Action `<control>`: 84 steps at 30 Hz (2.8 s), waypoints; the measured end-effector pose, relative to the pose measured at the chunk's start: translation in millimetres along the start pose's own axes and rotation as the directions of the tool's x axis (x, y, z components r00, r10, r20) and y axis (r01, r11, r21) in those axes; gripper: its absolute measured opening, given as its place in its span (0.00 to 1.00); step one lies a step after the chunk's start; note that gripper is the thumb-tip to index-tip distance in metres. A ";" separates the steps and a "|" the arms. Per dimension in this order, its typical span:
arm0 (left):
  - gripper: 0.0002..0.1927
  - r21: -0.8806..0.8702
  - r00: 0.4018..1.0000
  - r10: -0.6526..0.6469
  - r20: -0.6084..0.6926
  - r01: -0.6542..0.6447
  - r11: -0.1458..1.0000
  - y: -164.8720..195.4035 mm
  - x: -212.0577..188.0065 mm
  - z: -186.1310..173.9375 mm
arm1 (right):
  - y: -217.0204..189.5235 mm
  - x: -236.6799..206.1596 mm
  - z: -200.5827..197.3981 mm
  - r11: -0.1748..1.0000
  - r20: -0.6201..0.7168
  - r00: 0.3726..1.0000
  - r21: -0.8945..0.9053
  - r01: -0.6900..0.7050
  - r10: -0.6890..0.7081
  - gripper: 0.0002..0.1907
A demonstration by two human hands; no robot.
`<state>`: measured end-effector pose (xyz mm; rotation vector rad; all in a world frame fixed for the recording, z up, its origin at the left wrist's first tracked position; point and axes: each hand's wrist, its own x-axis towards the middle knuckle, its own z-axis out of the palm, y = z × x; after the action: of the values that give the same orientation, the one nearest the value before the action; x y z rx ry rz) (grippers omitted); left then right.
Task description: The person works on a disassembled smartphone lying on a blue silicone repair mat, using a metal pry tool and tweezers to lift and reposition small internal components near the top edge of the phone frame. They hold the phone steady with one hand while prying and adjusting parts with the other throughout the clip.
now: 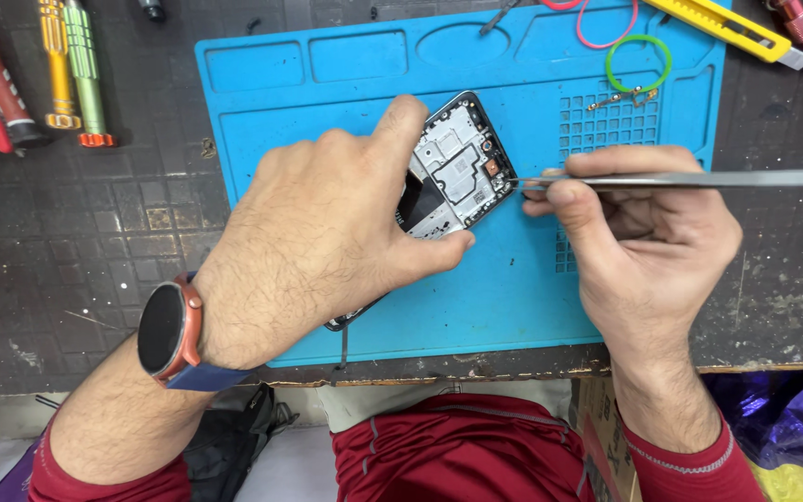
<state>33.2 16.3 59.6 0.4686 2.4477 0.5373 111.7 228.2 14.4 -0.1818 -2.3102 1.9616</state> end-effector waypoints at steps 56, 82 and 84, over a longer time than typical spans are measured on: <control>0.35 -0.012 1.000 -0.004 0.015 0.004 1.000 -1.3 1.5 -1.8 | 6.6 0.6 -3.4 1.000 0.044 0.999 -0.022 -0.017 0.018 0.10; 0.34 0.036 1.000 0.025 -0.019 -0.025 0.999 -4.9 1.3 1.1 | 8.0 0.9 -3.4 0.999 0.045 0.998 -0.027 -0.036 0.037 0.09; 0.34 0.007 1.000 0.023 -0.018 -0.023 1.000 -4.2 1.3 0.2 | 6.8 3.6 -3.6 0.998 0.047 0.997 -0.001 -0.068 0.068 0.09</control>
<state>31.5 13.3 56.9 0.4971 2.4647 0.5456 108.8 233.3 8.3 -0.2188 -2.3627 2.0194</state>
